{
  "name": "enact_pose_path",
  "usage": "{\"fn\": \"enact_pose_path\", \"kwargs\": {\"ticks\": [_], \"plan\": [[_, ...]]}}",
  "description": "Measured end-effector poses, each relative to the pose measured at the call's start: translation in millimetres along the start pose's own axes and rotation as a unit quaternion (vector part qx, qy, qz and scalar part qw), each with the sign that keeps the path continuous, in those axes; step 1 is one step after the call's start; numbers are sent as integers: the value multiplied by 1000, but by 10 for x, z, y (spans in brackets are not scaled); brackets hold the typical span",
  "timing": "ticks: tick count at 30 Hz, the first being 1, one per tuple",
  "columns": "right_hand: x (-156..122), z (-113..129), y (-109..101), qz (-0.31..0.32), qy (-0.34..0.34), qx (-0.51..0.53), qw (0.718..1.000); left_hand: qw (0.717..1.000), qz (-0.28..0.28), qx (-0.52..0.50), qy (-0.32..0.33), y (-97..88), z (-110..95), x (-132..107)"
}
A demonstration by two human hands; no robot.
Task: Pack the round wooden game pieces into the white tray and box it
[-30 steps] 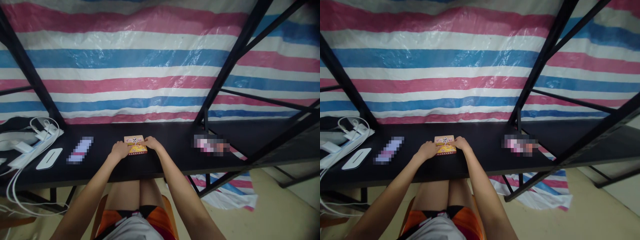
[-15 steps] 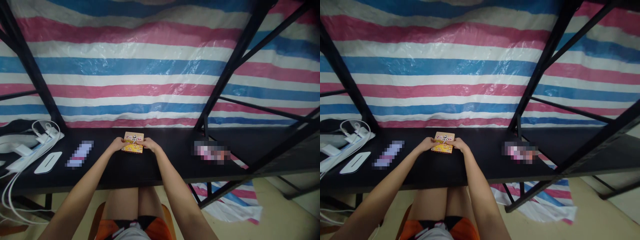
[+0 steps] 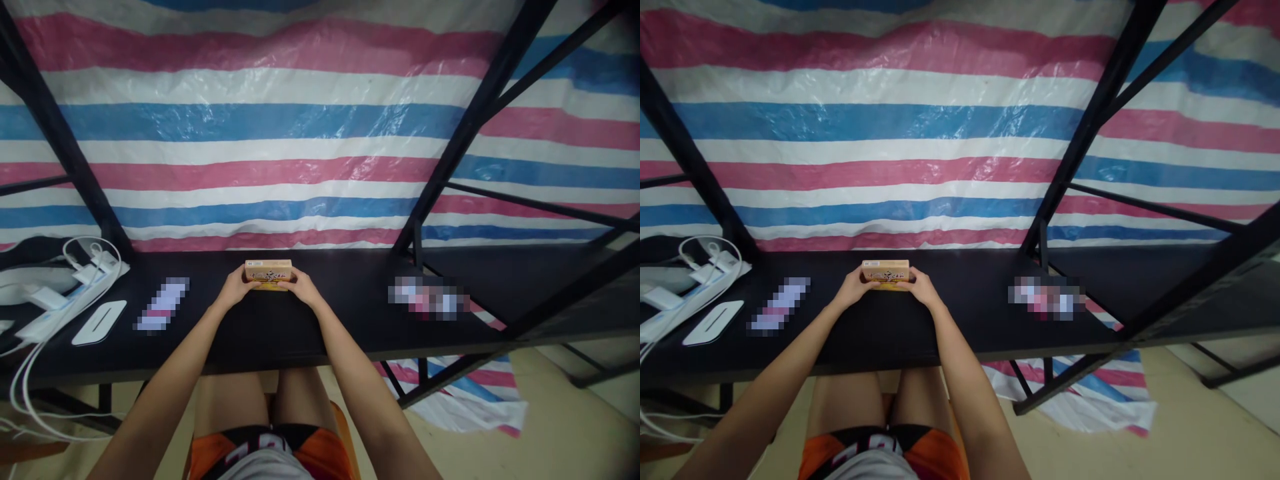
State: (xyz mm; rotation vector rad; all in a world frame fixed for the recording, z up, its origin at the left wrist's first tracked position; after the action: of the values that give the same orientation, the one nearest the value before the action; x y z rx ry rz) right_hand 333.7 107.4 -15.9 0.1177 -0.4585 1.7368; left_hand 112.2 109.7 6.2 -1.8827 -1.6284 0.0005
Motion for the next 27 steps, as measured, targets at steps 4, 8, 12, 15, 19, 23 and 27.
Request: {"fn": "enact_pose_path", "kwargs": {"ticks": [4, 8, 12, 15, 19, 23, 27], "plan": [[-2, 29, -17, -68, -26, -115, 991, 988, -20, 140, 66, -20, -133, -29], [27, 25, 1, -107, 14, -6, 994, 963, -71, 228, 123, -52, -199, -46], [-5, 39, 40, -18, 179, 233, 956, 946, -127, 258, 150, -117, -189, -71], [-65, 105, 42, 65, 218, 298, 927, 934, -98, 271, 212, -110, -182, -93], [-105, 159, 20, 54, 188, 284, 938, 937, -64, 250, 236, -15, -150, -89], [-78, 150, 20, 20, 140, 276, 951, 975, -159, 130, 90, 45, -36, -31], [-38, 84, -19, -42, 111, 257, 959, 992, -62, -68, -83, 133, 61, 2]]}}
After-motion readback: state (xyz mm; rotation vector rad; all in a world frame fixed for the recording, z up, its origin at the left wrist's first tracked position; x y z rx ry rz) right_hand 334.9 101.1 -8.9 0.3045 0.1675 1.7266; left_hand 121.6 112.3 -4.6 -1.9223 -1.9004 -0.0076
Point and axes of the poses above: each hand's wrist, its own x-axis towards the middle knuckle, its own y-axis out of the palm, z = x × y, the point moved 2 cm from there along x, towards the middle knuckle
